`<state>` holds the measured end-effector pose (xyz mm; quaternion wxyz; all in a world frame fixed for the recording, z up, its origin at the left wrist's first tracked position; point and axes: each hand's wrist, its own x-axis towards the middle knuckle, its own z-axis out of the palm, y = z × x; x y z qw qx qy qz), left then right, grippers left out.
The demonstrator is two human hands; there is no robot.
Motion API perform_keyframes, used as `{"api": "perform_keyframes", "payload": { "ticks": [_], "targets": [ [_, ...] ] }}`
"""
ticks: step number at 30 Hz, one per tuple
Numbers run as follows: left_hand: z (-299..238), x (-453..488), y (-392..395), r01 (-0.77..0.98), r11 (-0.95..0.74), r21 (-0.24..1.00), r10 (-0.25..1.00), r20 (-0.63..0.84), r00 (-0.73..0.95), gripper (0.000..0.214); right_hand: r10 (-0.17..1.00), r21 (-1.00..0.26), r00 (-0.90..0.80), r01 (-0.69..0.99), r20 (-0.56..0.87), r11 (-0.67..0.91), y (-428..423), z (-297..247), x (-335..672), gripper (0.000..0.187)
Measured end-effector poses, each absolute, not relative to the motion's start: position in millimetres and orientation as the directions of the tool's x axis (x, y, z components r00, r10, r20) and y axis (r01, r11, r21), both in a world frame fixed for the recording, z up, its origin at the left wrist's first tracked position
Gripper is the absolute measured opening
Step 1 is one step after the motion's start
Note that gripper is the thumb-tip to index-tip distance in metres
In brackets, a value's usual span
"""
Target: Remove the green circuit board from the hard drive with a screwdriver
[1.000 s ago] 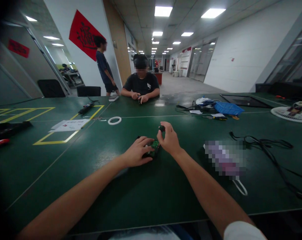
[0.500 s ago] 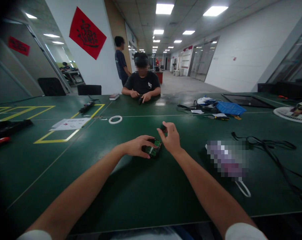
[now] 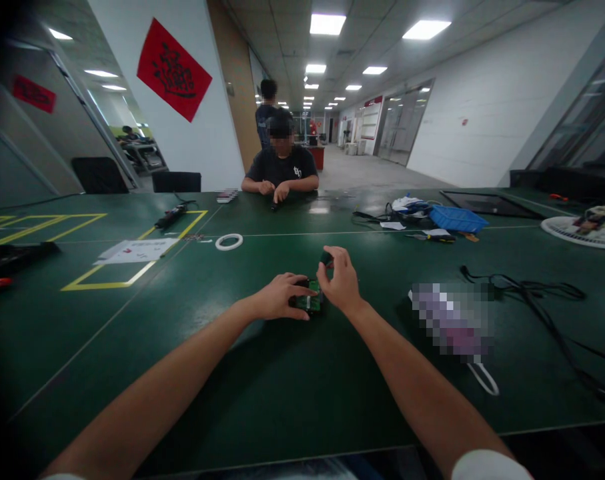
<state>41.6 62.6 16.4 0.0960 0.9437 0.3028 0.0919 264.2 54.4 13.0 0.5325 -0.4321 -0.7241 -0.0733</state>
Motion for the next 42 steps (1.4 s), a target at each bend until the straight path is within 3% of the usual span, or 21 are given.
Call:
{"api": "perform_keyframes", "payload": {
  "ticks": [5,12,16,19,22,25,28,42],
  "targets": [
    [21,38,63,0.53,-0.814,0.237,0.553,0.037,0.833,0.072,0.578,-0.387,0.001,0.743,0.816,0.546,57,13,262,0.038],
    [24,37,62,0.53,-0.805,0.264,0.556,0.028,0.831,0.069,0.639,-0.551,0.137,0.659,0.757,0.512,56,4,258,0.047],
    [23,38,61,0.53,-0.8,0.28,0.562,0.042,0.826,0.068,0.53,-0.48,0.16,0.687,0.833,0.546,48,21,274,0.05],
    [20,40,61,0.556,-0.782,0.282,0.591,0.054,0.805,0.066,0.52,-0.413,0.152,0.8,0.84,0.434,49,39,300,0.04],
    [17,44,60,0.586,-0.765,0.269,0.622,0.068,0.78,0.065,0.707,-0.389,0.152,0.902,0.691,0.186,57,46,329,0.032],
    [15,47,59,0.608,-0.751,0.258,0.642,0.067,0.764,0.065,0.938,-0.268,0.199,0.956,0.285,-0.122,68,38,349,0.027],
    [15,47,57,0.617,-0.744,0.259,0.649,0.055,0.759,0.067,0.979,-0.179,0.201,0.965,0.032,-0.192,76,23,358,0.024],
    [23,40,61,0.599,-0.739,0.308,0.634,0.016,0.773,0.068,0.988,-0.189,0.144,0.973,0.056,-0.131,76,4,354,0.019]
  ]
}}
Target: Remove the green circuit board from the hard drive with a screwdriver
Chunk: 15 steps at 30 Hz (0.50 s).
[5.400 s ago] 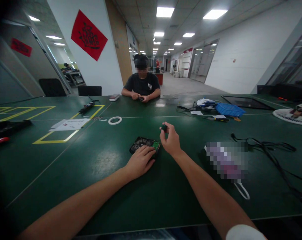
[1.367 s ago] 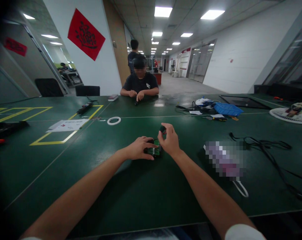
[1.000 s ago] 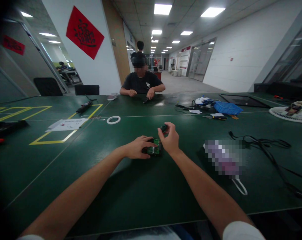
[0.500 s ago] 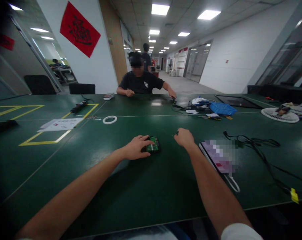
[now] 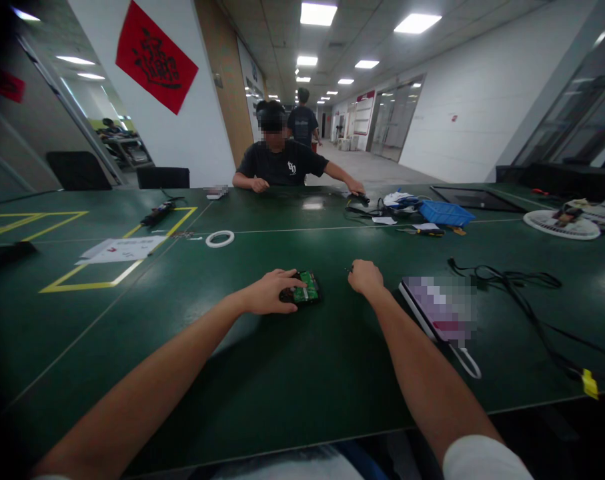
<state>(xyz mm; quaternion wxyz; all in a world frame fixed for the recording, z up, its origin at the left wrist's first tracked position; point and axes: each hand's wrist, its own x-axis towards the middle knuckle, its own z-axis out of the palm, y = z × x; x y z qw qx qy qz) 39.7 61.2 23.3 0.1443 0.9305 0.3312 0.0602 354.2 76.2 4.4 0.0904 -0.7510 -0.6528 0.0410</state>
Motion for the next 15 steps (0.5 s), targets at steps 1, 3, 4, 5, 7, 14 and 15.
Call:
{"api": "perform_keyframes", "payload": {
  "ticks": [1,3,4,5,7,14,15],
  "targets": [
    [22,40,61,0.602,-0.736,0.309,0.638,0.02,0.77,0.068,0.991,-0.197,0.114,0.975,0.072,-0.098,74,7,350,0.019],
    [21,41,62,0.605,-0.734,0.307,0.643,0.027,0.766,0.069,0.994,-0.22,0.017,0.975,0.11,0.008,68,14,339,0.018],
    [20,41,62,0.606,-0.735,0.305,0.643,0.03,0.765,0.069,0.989,-0.238,-0.061,0.967,0.133,0.092,65,18,332,0.017],
    [19,41,62,0.606,-0.736,0.302,0.643,0.03,0.765,0.069,0.976,-0.258,-0.153,0.947,0.156,0.189,61,21,324,0.017],
    [18,41,63,0.605,-0.738,0.297,0.641,0.032,0.767,0.068,0.916,-0.298,-0.346,0.869,0.203,0.395,53,27,309,0.015],
    [16,41,65,0.598,-0.74,0.306,0.637,0.037,0.77,0.067,0.83,-0.255,-0.508,0.791,0.23,0.555,39,28,284,0.007],
    [16,41,65,0.597,-0.741,0.307,0.636,0.039,0.77,0.066,0.831,-0.243,-0.508,0.796,0.229,0.554,39,27,283,0.006]
  ]
}}
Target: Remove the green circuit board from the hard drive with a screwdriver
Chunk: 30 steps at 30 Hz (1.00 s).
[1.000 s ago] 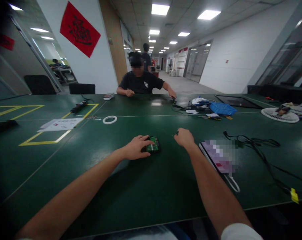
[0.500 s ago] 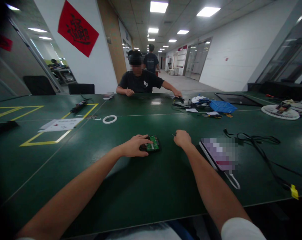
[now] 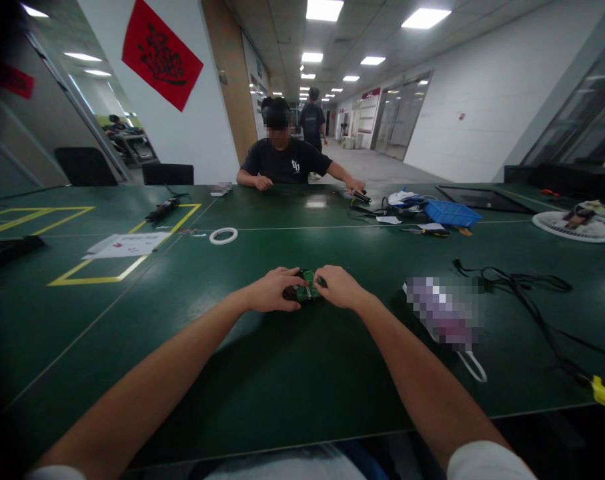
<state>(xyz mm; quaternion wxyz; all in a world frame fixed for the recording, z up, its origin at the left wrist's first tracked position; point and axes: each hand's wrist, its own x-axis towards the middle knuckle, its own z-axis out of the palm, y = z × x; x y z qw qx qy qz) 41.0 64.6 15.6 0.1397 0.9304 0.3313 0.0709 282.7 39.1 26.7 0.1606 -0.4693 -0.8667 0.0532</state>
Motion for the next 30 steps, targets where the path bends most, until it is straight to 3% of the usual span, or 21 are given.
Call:
{"api": "perform_keyframes", "payload": {
  "ticks": [7,11,15,18,20,22,25,30],
  "targets": [
    [17,41,63,0.605,-0.735,0.306,0.645,0.042,0.763,0.066,0.842,-0.121,-0.486,0.845,0.234,0.521,35,27,275,0.007],
    [18,41,64,0.597,-0.742,0.305,0.636,0.041,0.77,0.065,0.836,-0.141,-0.501,0.832,0.223,0.537,34,30,276,0.006],
    [19,40,64,0.603,-0.738,0.302,0.639,0.026,0.769,0.066,0.846,-0.267,-0.457,0.809,0.275,0.524,37,32,282,0.007],
    [20,39,64,0.61,-0.734,0.298,0.644,0.02,0.764,0.067,0.911,-0.528,-0.261,0.75,0.318,0.399,43,35,288,0.025],
    [20,39,63,0.615,-0.729,0.3,0.648,0.016,0.761,0.068,0.955,-0.791,-0.118,0.537,0.274,0.293,47,37,292,0.037],
    [21,40,63,0.619,-0.727,0.297,0.65,0.011,0.759,0.069,0.975,-0.96,-0.043,0.17,0.217,0.222,51,39,293,0.04],
    [21,40,63,0.62,-0.728,0.292,0.65,0.007,0.76,0.07,0.98,-0.945,-0.02,-0.269,0.196,0.184,56,38,291,0.028],
    [21,41,63,0.629,-0.722,0.288,0.659,0.01,0.752,0.069,0.984,-0.89,-0.028,-0.433,0.175,0.145,54,36,279,0.018]
  ]
}}
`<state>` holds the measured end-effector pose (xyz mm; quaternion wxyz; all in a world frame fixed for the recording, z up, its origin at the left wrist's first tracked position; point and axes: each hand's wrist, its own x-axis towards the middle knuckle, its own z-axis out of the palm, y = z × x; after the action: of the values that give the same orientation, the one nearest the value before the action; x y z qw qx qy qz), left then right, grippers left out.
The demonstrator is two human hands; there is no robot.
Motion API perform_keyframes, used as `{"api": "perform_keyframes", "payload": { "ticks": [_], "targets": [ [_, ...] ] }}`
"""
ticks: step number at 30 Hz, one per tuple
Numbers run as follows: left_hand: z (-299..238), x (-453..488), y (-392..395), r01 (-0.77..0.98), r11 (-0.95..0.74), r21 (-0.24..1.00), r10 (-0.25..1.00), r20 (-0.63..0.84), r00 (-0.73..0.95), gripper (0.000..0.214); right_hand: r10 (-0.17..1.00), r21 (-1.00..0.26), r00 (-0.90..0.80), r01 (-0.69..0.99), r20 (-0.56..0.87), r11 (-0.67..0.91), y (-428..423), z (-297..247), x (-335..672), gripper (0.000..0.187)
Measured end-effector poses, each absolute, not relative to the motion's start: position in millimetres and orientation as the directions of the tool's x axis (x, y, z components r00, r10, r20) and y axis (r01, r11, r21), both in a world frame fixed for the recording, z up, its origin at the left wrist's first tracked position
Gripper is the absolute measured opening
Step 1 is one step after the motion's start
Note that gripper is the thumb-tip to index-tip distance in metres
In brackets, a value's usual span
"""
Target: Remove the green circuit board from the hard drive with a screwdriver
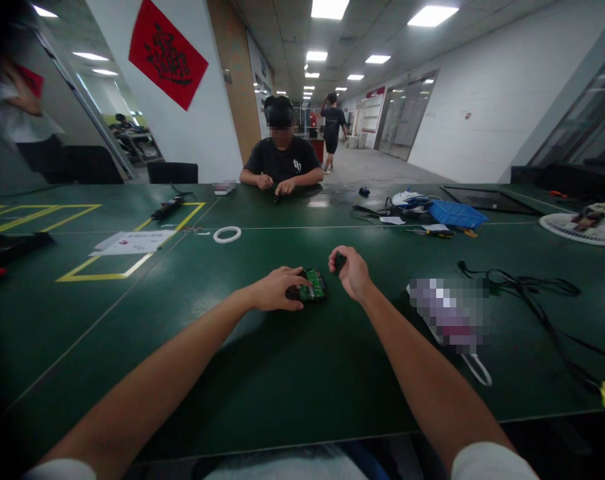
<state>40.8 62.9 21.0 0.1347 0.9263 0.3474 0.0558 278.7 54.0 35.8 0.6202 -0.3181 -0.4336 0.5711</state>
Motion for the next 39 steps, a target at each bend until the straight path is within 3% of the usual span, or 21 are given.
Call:
{"api": "perform_keyframes", "payload": {
  "ticks": [7,30,35,39],
  "targets": [
    [19,40,64,0.627,-0.722,0.292,0.659,0.016,0.752,0.07,0.952,-0.841,-0.09,-0.499,0.292,0.211,41,48,265,0.022],
    [17,42,66,0.612,-0.74,0.278,0.643,0.027,0.765,0.069,0.95,-0.848,-0.065,-0.473,0.304,0.239,43,41,260,0.028],
    [18,41,65,0.619,-0.734,0.279,0.649,0.017,0.761,0.069,0.934,-0.874,-0.073,-0.385,0.349,0.296,44,40,263,0.022],
    [19,40,65,0.622,-0.73,0.282,0.65,0.006,0.76,0.069,0.892,-0.89,-0.089,-0.164,0.443,0.425,44,42,271,0.023]
  ]
}}
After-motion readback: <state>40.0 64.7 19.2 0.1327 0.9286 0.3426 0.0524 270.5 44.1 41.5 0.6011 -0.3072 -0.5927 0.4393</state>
